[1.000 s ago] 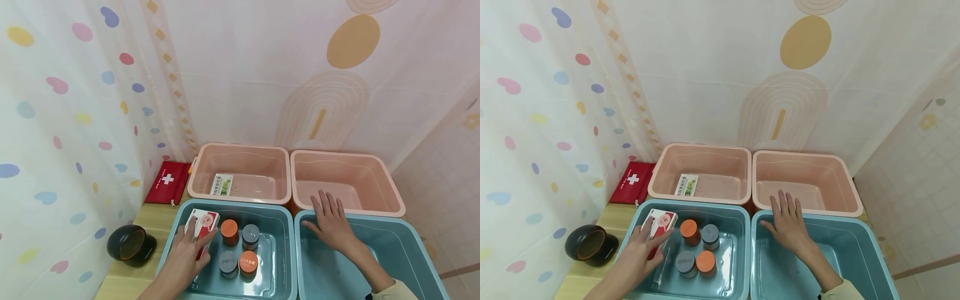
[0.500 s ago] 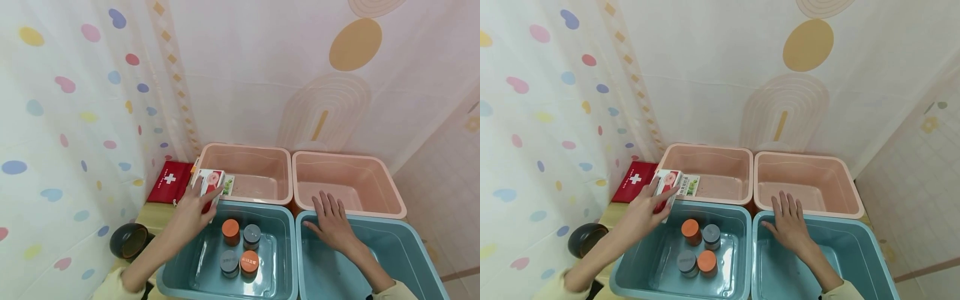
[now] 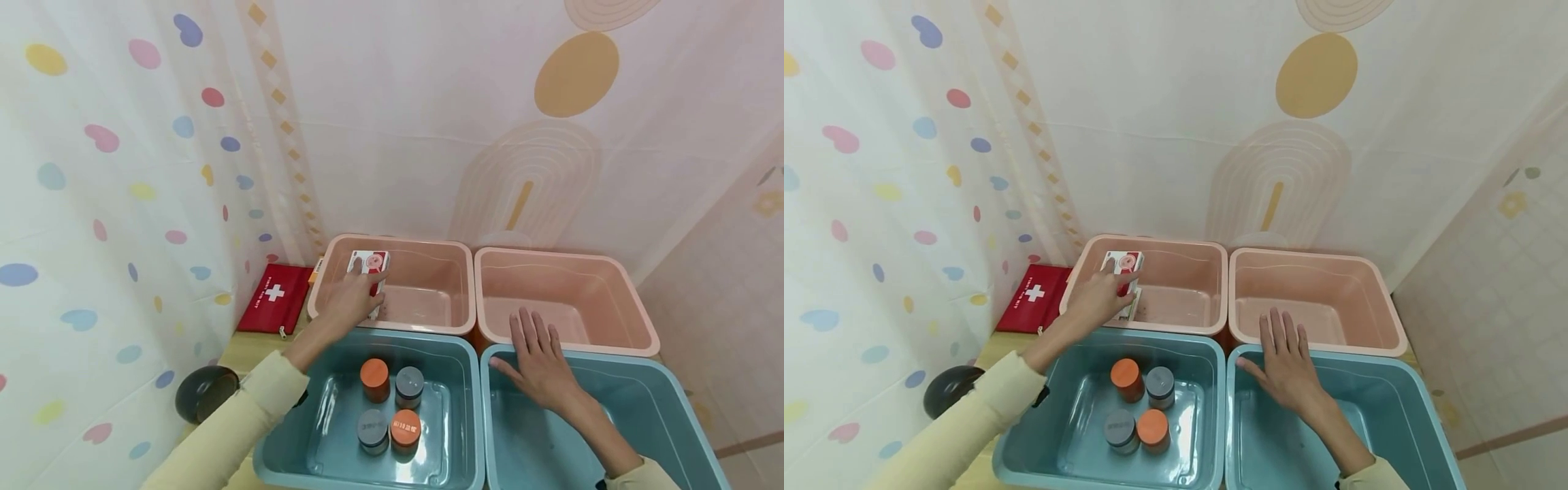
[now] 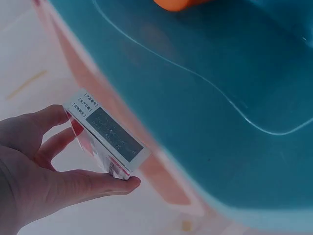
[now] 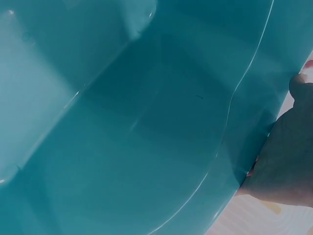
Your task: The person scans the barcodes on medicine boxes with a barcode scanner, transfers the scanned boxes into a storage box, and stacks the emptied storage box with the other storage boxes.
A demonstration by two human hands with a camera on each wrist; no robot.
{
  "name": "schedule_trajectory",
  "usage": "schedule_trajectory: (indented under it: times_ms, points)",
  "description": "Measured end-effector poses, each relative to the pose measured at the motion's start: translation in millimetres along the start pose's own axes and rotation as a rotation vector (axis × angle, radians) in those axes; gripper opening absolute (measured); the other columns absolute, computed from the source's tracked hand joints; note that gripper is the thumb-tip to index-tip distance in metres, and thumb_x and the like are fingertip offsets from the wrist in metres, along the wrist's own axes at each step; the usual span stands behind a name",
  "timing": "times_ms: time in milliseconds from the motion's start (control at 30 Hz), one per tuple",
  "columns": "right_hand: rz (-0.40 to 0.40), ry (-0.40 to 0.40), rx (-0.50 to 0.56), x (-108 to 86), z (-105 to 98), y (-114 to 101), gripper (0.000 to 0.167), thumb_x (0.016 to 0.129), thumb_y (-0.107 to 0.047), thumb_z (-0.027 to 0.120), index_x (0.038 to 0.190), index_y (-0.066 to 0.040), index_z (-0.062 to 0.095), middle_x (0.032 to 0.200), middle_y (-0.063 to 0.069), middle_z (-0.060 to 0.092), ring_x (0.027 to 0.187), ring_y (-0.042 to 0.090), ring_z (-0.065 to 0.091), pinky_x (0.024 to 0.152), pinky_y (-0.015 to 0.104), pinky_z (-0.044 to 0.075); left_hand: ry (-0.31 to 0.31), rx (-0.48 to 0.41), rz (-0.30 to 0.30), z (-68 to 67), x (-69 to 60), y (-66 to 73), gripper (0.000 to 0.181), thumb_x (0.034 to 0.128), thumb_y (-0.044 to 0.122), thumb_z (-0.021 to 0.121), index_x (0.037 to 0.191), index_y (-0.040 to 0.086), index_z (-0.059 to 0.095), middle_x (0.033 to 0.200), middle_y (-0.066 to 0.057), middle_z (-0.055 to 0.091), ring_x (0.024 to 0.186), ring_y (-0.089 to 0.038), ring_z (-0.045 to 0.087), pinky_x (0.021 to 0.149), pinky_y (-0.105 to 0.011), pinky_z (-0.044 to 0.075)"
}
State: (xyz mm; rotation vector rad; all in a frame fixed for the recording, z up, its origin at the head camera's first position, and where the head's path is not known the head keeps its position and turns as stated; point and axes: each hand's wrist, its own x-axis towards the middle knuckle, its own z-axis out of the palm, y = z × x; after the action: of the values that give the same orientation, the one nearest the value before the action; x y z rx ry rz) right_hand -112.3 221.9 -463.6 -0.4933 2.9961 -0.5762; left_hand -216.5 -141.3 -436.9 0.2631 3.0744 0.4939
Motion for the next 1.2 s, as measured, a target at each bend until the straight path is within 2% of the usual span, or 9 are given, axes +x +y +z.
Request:
schedule_trajectory:
  times_ms: [200,300,400,567,767,867,967,1067,1200]
  points:
    - [-0.003,0.015,-0.019,0.0,1,0,0.097,0.102,-0.045,0.073,0.167,0.011,0.029,0.177,0.034,0.020,0.164,0.058,0.015,0.131,0.076,0.012,-0.108,-0.097,-0.105,9.1,24.3,-4.6,0.055,0.1046,0.020,0.075,0.158,0.016,0.062,0.169,-0.032,0.042,0.153,-0.054,0.046,0.116,-0.068,0.050]
    - [-0.008,0.018,-0.031,-0.2,2,-1,0.095,0.102,-0.042,0.075,0.167,0.010,0.031,0.177,0.034,0.022,0.163,0.058,0.018,0.130,0.076,0.013,-0.124,-0.180,-0.138,38.2,41.2,-28.1,0.057,0.1046,0.022,0.077,0.159,0.015,0.060,0.172,-0.029,0.040,0.159,-0.055,0.036,0.124,-0.076,0.032]
    - [-0.013,0.019,-0.044,-0.9,3,-2,0.093,0.101,-0.040,0.076,0.166,0.010,0.032,0.176,0.035,0.023,0.163,0.059,0.019,0.130,0.076,0.014,-0.145,-0.182,-0.140,72.1,60.6,-55.6,0.050,0.1029,0.029,0.080,0.148,0.012,0.070,0.164,-0.028,0.049,0.152,-0.050,0.047,0.121,-0.068,0.045]
    - [-0.020,0.024,-0.051,-2.7,3,-2,0.093,0.100,-0.039,0.078,0.166,0.010,0.034,0.176,0.035,0.024,0.163,0.059,0.019,0.130,0.076,0.014,-0.183,-0.103,-0.119,95.7,71.0,-72.0,0.045,0.1035,0.029,0.079,0.142,0.008,0.072,0.150,-0.025,0.059,0.135,-0.045,0.055,0.114,-0.062,0.053]
    - [-0.019,0.028,-0.056,-4.4,2,-3,0.092,0.100,-0.039,0.078,0.165,0.010,0.035,0.175,0.035,0.025,0.162,0.059,0.020,0.130,0.076,0.015,-0.208,-0.062,-0.129,92.3,68.0,-64.6,0.054,0.1050,0.021,0.076,0.156,0.009,0.062,0.167,-0.023,0.051,0.155,-0.056,0.039,0.122,-0.074,0.039]
    - [-0.020,0.029,-0.057,-5.2,2,-3,0.092,0.100,-0.039,0.078,0.165,0.010,0.036,0.175,0.035,0.025,0.162,0.058,0.020,0.130,0.076,0.015,-0.210,-0.064,-0.125,88.1,66.2,-58.6,0.047,0.1050,0.020,0.076,0.149,0.006,0.068,0.160,-0.022,0.058,0.151,-0.054,0.045,0.121,-0.075,0.037]
    - [-0.024,0.029,-0.058,-5.7,2,-3,0.092,0.100,-0.039,0.078,0.165,0.010,0.036,0.175,0.035,0.026,0.162,0.058,0.020,0.130,0.076,0.015,-0.196,-0.087,-0.118,86.1,66.2,-55.0,0.039,0.1041,0.020,0.078,0.139,0.002,0.073,0.147,-0.021,0.068,0.137,-0.046,0.056,0.118,-0.076,0.034]
    - [-0.026,0.029,-0.058,-5.7,2,-3,0.092,0.100,-0.039,0.078,0.165,0.010,0.036,0.175,0.035,0.026,0.162,0.058,0.021,0.130,0.076,0.015,-0.178,-0.137,-0.144,88.5,69.6,-58.9,0.025,0.1040,0.021,0.078,0.124,0.006,0.079,0.129,-0.012,0.076,0.115,-0.032,0.064,0.115,-0.063,0.045]
    - [-0.024,0.031,-0.066,-5.0,2,-4,0.091,0.100,-0.040,0.078,0.165,0.010,0.037,0.175,0.035,0.027,0.162,0.059,0.022,0.130,0.076,0.017,-0.157,-0.108,-0.102,91.6,79.4,-72.0,0.024,0.1088,0.031,0.071,0.092,0.013,0.076,0.080,-0.002,0.071,0.069,-0.018,0.067,0.074,-0.037,0.063]
